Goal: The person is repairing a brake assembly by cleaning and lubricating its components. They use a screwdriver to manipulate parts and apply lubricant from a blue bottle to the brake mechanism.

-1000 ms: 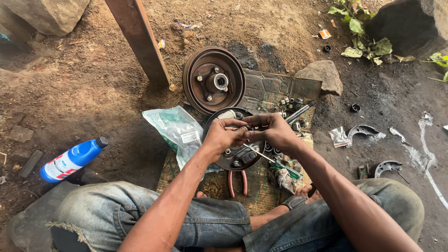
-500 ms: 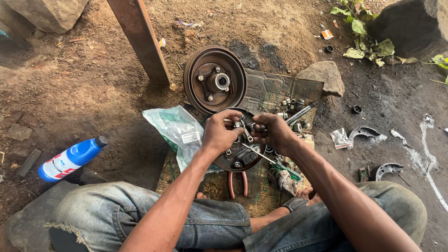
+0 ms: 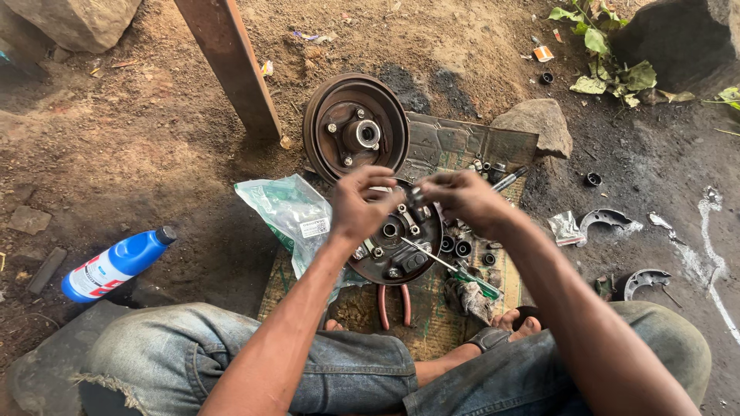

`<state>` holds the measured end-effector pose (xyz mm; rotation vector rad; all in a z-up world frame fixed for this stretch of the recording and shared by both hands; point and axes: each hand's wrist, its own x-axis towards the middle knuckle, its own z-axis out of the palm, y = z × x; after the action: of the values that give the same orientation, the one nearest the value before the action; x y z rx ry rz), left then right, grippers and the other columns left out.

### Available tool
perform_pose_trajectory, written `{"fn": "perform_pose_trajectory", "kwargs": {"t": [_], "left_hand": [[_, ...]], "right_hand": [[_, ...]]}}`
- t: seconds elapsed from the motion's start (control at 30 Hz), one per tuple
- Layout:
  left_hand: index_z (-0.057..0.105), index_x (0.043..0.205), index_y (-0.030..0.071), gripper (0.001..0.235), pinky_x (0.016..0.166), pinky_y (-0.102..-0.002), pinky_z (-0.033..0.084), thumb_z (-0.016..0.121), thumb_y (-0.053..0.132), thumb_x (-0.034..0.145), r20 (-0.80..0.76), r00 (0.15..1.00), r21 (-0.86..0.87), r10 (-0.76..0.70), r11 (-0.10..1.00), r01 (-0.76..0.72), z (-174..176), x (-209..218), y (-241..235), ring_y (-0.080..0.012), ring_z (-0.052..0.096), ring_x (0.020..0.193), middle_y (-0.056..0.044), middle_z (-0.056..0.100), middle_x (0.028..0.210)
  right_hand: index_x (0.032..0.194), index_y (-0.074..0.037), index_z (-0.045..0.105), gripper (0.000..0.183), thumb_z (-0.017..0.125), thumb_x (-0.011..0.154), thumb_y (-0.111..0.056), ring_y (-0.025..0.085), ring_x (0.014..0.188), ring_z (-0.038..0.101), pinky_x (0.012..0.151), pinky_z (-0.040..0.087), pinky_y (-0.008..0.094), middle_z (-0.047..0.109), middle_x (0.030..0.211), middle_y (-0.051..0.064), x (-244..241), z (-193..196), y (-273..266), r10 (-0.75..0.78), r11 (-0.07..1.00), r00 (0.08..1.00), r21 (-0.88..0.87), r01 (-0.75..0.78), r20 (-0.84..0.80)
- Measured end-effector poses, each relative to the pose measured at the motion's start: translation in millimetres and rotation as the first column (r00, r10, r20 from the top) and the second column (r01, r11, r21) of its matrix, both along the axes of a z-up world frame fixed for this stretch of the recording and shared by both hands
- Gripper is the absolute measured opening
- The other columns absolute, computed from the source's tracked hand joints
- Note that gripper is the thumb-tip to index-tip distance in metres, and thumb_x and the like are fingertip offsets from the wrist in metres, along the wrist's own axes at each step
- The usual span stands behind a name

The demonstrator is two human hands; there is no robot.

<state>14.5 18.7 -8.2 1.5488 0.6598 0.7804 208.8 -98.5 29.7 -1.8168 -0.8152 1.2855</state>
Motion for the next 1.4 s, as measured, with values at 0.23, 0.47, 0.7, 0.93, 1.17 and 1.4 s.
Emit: {"fn": "perform_pose_trajectory", "kwargs": {"t": [0.23,0.47,0.7,0.93,1.17,1.4], "left_hand": [[0.073,0.11,0.005,0.035,0.062,-0.032,0.056,0.065,0.001,0.076,-0.123,0.932,0.212,0.342,0.926,-0.312,2,-24,26,-0.0218,0.071,0.076,-0.013,0.076,0.093],[0.075,0.093,0.008,0.022,0.085,-0.041,0.054,0.082,0.023,0.078,-0.606,0.752,0.22,0.26,0.963,-0.157,1,-22,25,-0.0298,0.071,0.093,-0.014,0.077,0.095],[0.065,0.101,0.003,0.031,0.049,-0.031,0.054,0.076,0.028,0.086,-0.471,0.88,-0.405,0.066,0.87,-0.282,11,-22,21,-0.0234,0.073,0.067,-0.015,0.075,0.09],[0.063,0.11,0.004,0.028,0.046,-0.026,0.054,0.071,0.022,0.091,-0.125,0.991,-0.77,0.044,0.626,-0.124,-6,-14,21,-0.0193,0.072,0.064,-0.011,0.071,0.095],[0.063,0.103,0.0,0.012,0.041,-0.03,0.051,0.063,-0.001,0.09,-0.206,0.966,-0.495,0.156,0.835,-0.241,-10,-9,4,-0.0213,0.071,0.057,-0.016,0.073,0.089],[0.066,0.084,0.005,0.008,0.054,-0.039,0.05,0.072,0.004,0.079,-0.444,0.84,-0.158,0.312,0.895,-0.417,11,-15,-2,-0.0285,0.07,0.065,-0.012,0.072,0.079]], "right_hand": [[0.119,-0.008,0.075,0.029,0.072,0.093,-0.021,0.017,0.088,0.074,0.084,0.062,0.035,0.078,0.111,0.011,62,5,0,0.0,0.986,0.867,-0.147,0.084,0.498],[0.118,-0.009,0.077,0.031,0.07,0.095,-0.028,0.012,0.095,0.072,0.088,0.051,0.033,0.082,0.106,0.009,6,-21,43,0.006,1.0,0.913,0.006,-0.01,0.408],[0.106,0.001,0.079,0.03,0.075,0.093,-0.027,0.009,0.069,0.063,0.065,0.051,0.028,0.077,0.085,0.007,-30,-41,67,-0.137,0.991,0.975,0.017,0.136,0.173],[0.105,-0.002,0.078,0.03,0.073,0.093,-0.029,0.01,0.067,0.065,0.062,0.053,0.028,0.077,0.082,0.007,-36,-41,68,-0.137,0.989,0.979,-0.03,0.143,0.153],[0.103,0.0,0.08,0.031,0.076,0.092,-0.029,0.01,0.061,0.054,0.054,0.043,0.029,0.076,0.082,0.007,-36,-35,54,-0.16,0.987,0.98,-0.006,0.162,0.114],[0.105,-0.002,0.079,0.028,0.075,0.093,-0.026,0.008,0.06,0.056,0.054,0.044,0.025,0.076,0.08,0.006,-45,-37,52,-0.182,0.983,0.983,0.028,0.181,0.026]]}}
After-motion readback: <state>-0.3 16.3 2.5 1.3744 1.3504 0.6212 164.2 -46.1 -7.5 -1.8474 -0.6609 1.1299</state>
